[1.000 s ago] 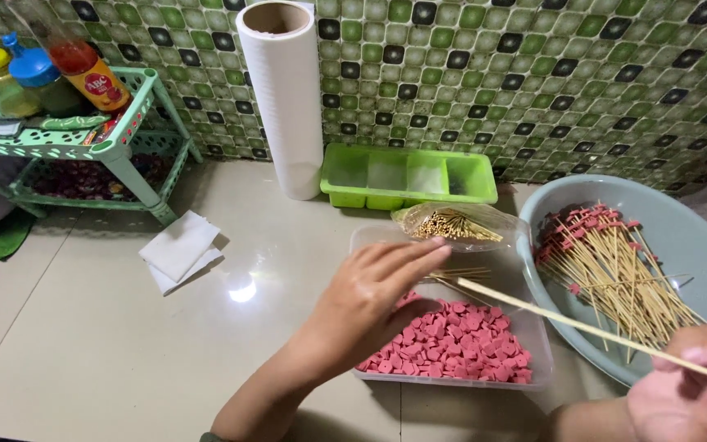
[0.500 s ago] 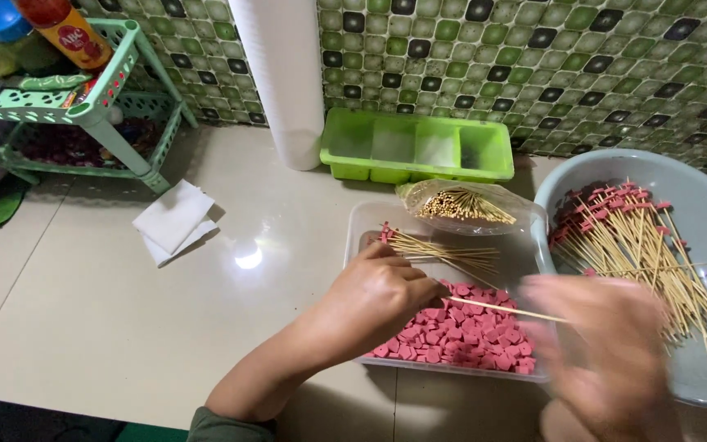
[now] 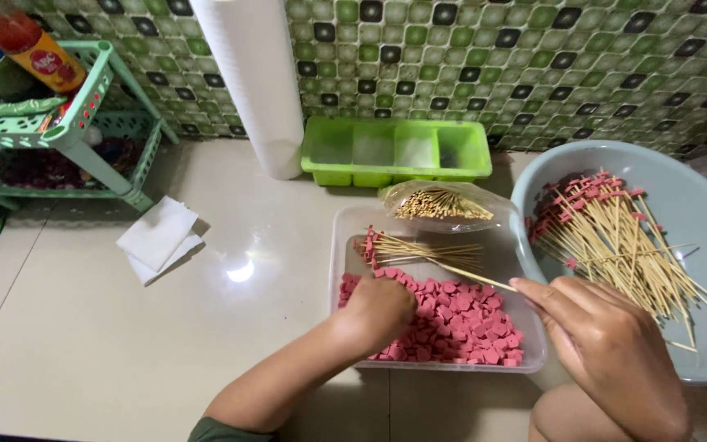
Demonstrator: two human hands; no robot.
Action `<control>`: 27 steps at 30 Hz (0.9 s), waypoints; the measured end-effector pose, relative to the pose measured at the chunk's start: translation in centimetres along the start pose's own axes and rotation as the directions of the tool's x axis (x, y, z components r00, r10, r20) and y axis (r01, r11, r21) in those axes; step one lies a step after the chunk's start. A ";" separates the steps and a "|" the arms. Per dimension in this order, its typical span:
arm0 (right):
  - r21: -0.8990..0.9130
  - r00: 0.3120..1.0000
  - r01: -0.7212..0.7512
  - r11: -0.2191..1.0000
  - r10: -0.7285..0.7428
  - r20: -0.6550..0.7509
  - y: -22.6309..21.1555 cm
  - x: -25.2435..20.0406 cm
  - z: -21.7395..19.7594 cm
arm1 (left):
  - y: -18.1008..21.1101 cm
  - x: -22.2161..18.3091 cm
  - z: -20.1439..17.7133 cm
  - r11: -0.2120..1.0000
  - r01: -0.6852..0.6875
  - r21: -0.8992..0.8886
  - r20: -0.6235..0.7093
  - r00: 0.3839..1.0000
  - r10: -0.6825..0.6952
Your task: Skewering small pink food cubes onto wooden sticks and placing the finished skewers into a large bowl.
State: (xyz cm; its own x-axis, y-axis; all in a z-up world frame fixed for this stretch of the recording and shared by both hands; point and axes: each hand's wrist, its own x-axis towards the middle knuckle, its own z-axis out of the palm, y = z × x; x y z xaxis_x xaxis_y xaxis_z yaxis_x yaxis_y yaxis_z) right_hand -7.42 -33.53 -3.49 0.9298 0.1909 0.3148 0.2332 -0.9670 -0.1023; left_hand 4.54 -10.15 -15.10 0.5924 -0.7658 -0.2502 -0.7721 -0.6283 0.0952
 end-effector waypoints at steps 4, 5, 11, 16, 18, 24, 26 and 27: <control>0.051 1.000 0.003 0.999 -0.004 0.031 0.4 -0.2 -0.3 | 0.6 2.3 3.6 0.996 0.011 0.092 0.081 0.997 -0.018; 0.049 1.000 -0.002 0.999 0.000 0.027 0.5 -0.3 -0.3 | 1.0 2.2 3.1 0.995 0.006 0.096 0.079 0.997 -0.014; 0.061 0.997 -0.047 0.997 0.043 0.061 1.0 -0.4 -0.1 | 1.0 2.7 3.0 0.993 -0.040 0.108 0.072 0.997 0.033; 0.048 0.998 -0.047 0.998 0.044 0.055 1.1 -0.6 0.2 | 0.5 3.0 3.5 0.988 -0.036 0.152 0.106 0.994 0.020; 0.063 0.998 -0.044 0.997 0.041 0.046 0.9 -0.5 0.0 | -0.2 1.2 0.5 0.999 -0.053 0.005 0.027 0.998 0.052; 0.101 0.997 0.070 0.992 -0.066 -0.039 0.3 -0.3 -0.4 | -1.2 -4.0 -8.0 0.796 -0.344 -0.498 -0.557 0.831 0.011; 0.112 0.994 0.088 0.990 -0.080 -0.071 -0.2 0.0 -0.7 | -1.3 -4.9 -9.0 0.693 -0.345 -0.633 -0.581 0.803 -0.131; 0.121 0.985 0.124 0.985 -0.108 -0.134 -0.5 0.2 -0.7 | -1.3 -5.3 -9.2 0.597 -0.408 -0.691 -0.606 0.777 -0.170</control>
State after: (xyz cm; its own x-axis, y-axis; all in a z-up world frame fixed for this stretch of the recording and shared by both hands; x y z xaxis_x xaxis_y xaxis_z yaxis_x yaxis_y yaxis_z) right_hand -7.58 -33.12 -2.72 0.8527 0.2699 0.4473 0.3795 -0.9084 -0.1753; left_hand 4.59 -6.54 -5.03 0.7313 -0.5708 0.3734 -0.5438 -0.1576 0.8243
